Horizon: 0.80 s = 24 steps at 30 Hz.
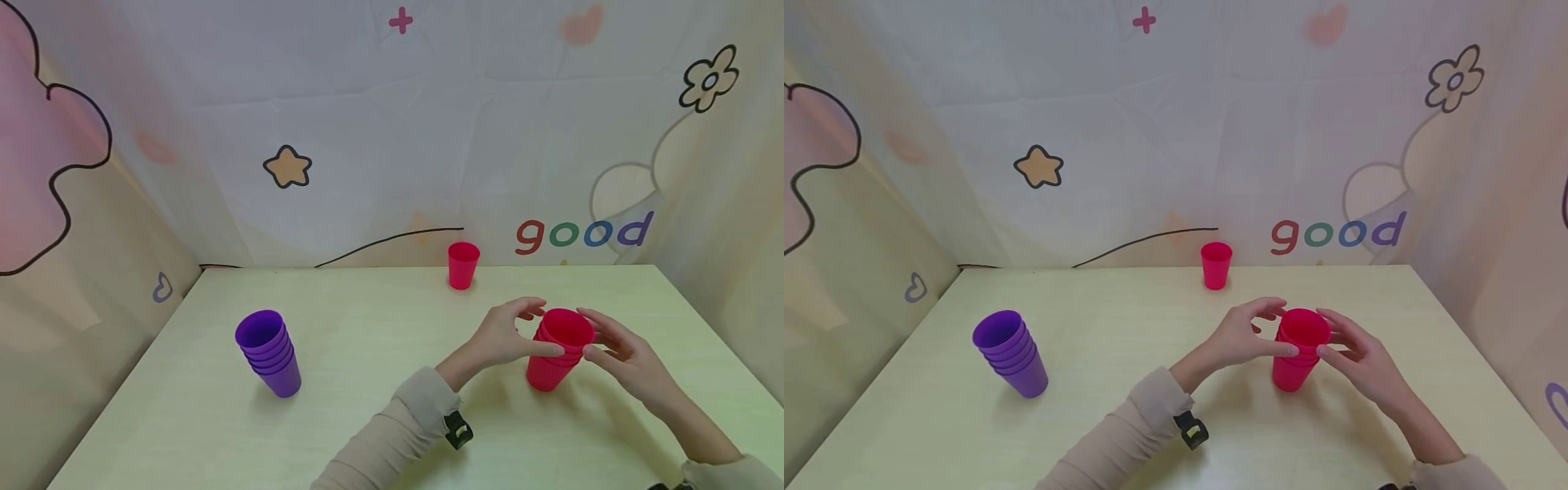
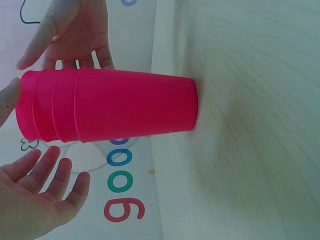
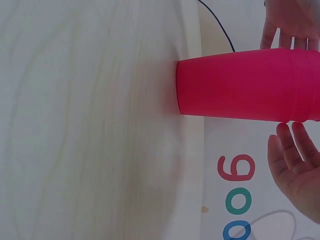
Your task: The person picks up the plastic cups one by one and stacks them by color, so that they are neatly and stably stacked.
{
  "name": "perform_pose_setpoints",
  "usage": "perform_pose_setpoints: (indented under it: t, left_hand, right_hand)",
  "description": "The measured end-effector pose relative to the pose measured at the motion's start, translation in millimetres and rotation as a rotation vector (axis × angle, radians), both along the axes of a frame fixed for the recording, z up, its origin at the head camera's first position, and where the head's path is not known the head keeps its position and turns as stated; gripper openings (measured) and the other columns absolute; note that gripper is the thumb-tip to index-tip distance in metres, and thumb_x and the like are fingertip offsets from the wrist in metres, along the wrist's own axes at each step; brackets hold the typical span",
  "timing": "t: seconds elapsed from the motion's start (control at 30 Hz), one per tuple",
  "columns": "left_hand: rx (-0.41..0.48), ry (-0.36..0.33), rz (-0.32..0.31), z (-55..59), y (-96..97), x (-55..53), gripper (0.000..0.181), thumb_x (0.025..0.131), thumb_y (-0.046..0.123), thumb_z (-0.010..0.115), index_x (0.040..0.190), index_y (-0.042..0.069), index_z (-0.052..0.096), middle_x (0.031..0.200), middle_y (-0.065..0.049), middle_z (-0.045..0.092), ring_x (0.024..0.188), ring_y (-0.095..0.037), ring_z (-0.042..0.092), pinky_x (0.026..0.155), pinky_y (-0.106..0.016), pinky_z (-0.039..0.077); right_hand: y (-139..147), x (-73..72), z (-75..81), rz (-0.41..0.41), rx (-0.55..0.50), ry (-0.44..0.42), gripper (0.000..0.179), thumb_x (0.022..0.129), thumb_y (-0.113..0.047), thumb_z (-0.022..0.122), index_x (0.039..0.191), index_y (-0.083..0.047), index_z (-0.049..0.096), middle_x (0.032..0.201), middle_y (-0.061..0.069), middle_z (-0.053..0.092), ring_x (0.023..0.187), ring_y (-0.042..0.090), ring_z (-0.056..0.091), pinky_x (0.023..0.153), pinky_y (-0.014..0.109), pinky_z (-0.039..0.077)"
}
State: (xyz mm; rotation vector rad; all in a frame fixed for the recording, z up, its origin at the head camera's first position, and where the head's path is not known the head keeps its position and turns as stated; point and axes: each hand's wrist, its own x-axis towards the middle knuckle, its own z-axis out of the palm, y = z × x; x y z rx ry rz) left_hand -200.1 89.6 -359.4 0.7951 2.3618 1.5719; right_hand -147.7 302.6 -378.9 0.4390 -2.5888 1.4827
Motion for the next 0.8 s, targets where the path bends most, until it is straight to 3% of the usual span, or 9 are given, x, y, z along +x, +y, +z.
perform_pose_setpoints:
  t: [0.3, 0.6, 0.8]
  left_hand:
    - [0.010, 0.005, 0.015, -12.6, -23.4, -8.6, 0.063, 0.072, 0.026, 0.077, 0.128, 0.018, 0.049, 0.116, 0.009, 0.055, 0.100, -0.003, 0.048, 0.074, -0.019, 0.046]
    - [0.016, 0.003, 0.104, -26.2, -50.8, -27.8, 0.058, 0.075, 0.023, 0.075, 0.127, 0.013, 0.050, 0.113, 0.005, 0.056, 0.100, -0.010, 0.051, 0.083, -0.028, 0.046]
    - [0.054, -0.009, 0.196, -31.0, -62.1, -42.3, 0.056, 0.076, 0.019, 0.075, 0.126, 0.010, 0.051, 0.107, 0.001, 0.057, 0.099, -0.018, 0.053, 0.076, -0.023, 0.047]
  right_hand:
    - [-0.1, -1.5, 3.4, 0.020, -0.037, -0.007, 0.051, 0.090, -0.007, 0.055, 0.137, -0.006, 0.036, 0.114, -0.022, 0.048, 0.096, -0.003, 0.053, 0.072, 0.022, 0.051]
    - [-0.1, -1.6, 1.4, 0.014, -0.062, -0.008, 0.047, 0.091, -0.006, 0.053, 0.135, -0.005, 0.038, 0.110, -0.022, 0.051, 0.094, -0.004, 0.053, 0.070, 0.021, 0.051]
    - [-3.0, -0.7, 0.8, -0.008, -0.049, 0.005, 0.048, 0.090, -0.009, 0.055, 0.135, -0.005, 0.037, 0.110, -0.022, 0.050, 0.095, -0.004, 0.053, 0.071, 0.023, 0.052]
